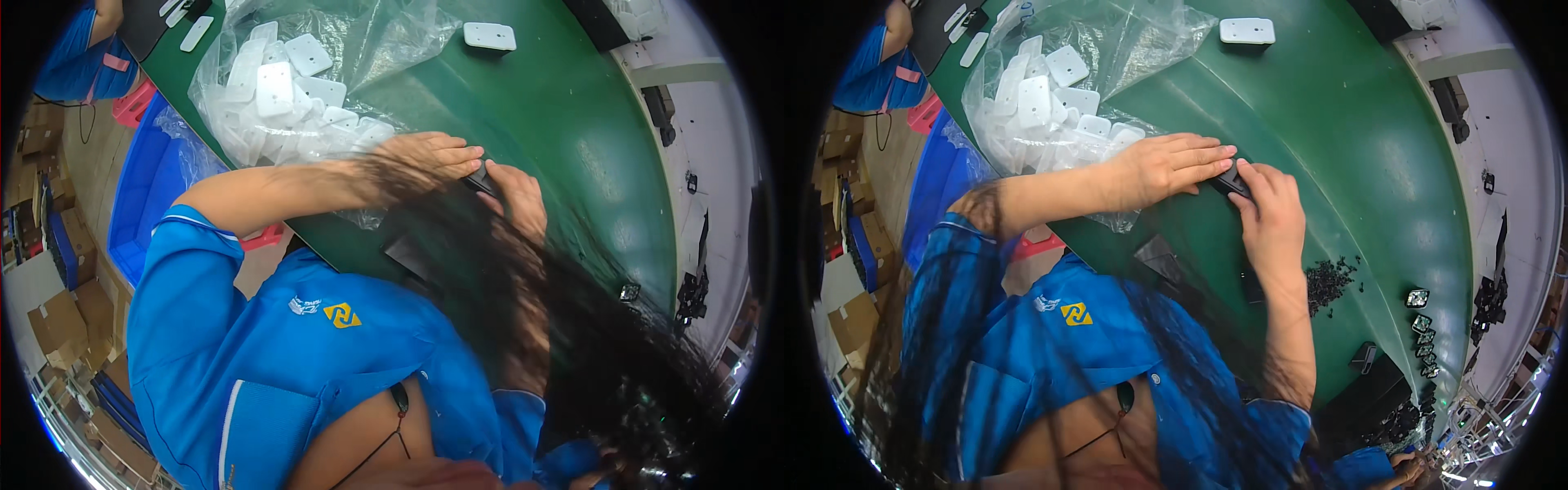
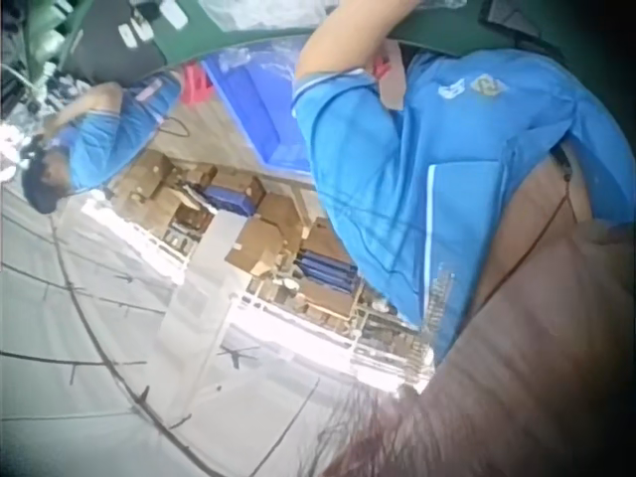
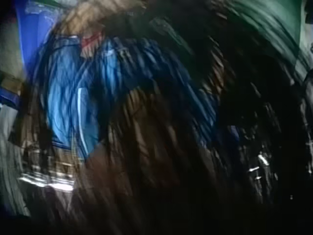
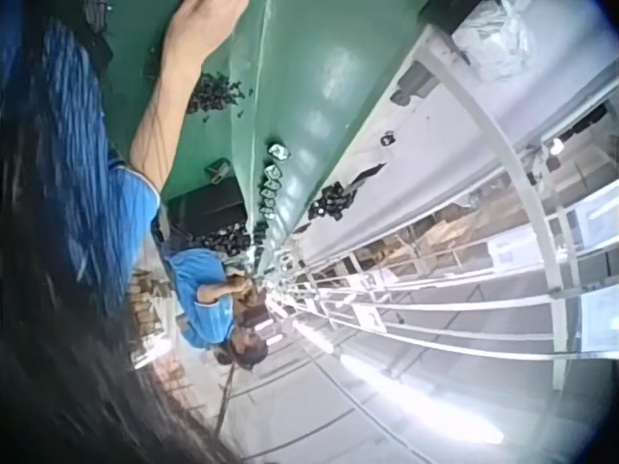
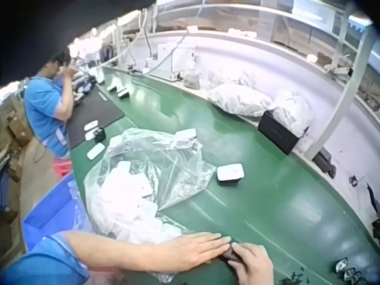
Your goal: The person assembles small electronic devices at a workstation. They repeatedly pick up a white plastic casing, insert a green circuit board, and secure the unit with a black plastic cover. The person handles the components one at a time, placing the finished units on the green table.
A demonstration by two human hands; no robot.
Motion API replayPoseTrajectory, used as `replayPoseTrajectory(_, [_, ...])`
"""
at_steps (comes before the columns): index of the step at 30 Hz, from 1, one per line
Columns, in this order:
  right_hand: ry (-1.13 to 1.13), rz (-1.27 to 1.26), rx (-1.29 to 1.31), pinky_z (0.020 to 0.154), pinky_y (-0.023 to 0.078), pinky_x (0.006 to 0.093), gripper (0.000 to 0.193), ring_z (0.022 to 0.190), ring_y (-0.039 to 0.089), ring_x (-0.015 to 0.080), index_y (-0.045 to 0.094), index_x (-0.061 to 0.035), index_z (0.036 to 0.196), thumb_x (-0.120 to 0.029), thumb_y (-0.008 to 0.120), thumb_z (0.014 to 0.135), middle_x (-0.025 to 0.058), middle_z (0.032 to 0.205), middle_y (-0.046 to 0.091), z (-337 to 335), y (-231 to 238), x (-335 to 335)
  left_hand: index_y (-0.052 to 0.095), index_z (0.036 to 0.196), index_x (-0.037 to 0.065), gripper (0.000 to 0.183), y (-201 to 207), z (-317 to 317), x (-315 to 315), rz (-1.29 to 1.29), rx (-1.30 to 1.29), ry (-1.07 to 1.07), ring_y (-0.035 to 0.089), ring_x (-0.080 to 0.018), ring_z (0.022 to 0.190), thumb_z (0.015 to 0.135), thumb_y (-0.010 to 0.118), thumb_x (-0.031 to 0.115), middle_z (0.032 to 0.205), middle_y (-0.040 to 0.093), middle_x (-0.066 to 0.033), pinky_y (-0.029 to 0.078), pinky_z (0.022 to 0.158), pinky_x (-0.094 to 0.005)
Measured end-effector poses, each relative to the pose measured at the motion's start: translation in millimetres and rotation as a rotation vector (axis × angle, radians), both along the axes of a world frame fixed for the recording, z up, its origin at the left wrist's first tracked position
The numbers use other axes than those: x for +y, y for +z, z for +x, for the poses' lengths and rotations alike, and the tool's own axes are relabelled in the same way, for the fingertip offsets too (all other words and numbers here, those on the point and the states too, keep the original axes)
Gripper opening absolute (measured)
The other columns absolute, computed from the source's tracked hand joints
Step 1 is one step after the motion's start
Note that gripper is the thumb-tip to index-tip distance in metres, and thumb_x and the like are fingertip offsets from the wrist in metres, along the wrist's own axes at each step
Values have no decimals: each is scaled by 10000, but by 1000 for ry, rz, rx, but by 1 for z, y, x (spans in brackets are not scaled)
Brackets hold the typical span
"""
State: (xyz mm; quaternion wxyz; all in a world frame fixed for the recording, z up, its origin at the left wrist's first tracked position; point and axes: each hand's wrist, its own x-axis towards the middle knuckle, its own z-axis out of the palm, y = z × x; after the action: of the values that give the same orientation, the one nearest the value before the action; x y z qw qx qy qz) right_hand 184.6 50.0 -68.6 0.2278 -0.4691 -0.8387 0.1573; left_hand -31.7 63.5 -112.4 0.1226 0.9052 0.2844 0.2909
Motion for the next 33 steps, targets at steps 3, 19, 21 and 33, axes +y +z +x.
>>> replayPoseTrajectory(3, [-65,-322,292,778,507,336,366,906,594,231,633,-65,1093,-50,703,735,97,993,630,8,7,13,509,1190,-44,572,2,14,5,94,4,45,540,-320,1080,696,700,170,1225,523,-176,477,897,-390])
replayPoseTrajectory(19, [-763,-117,283,693,452,234,173,790,566,87,679,-47,1008,-124,641,858,24,908,646,174,18,-30,620,977,-49,348,16,111,166,-1087,-218,235,628,-150,585,943,517,281,760,673,-116,526,547,-265])
replayPoseTrajectory(21, [-785,-149,134,687,453,239,166,780,569,94,682,-53,994,-114,650,843,28,915,640,170,19,-46,619,920,-54,370,26,108,173,-1118,-100,235,621,-143,566,946,497,294,744,676,-113,512,513,-262])
replayPoseTrajectory(33, [-538,50,-219,713,435,376,69,801,534,307,563,-16,839,-54,614,812,111,822,540,187,-22,-39,589,1031,29,309,93,5,102,-503,-64,349,635,-263,764,899,575,308,792,662,-111,489,691,-376])
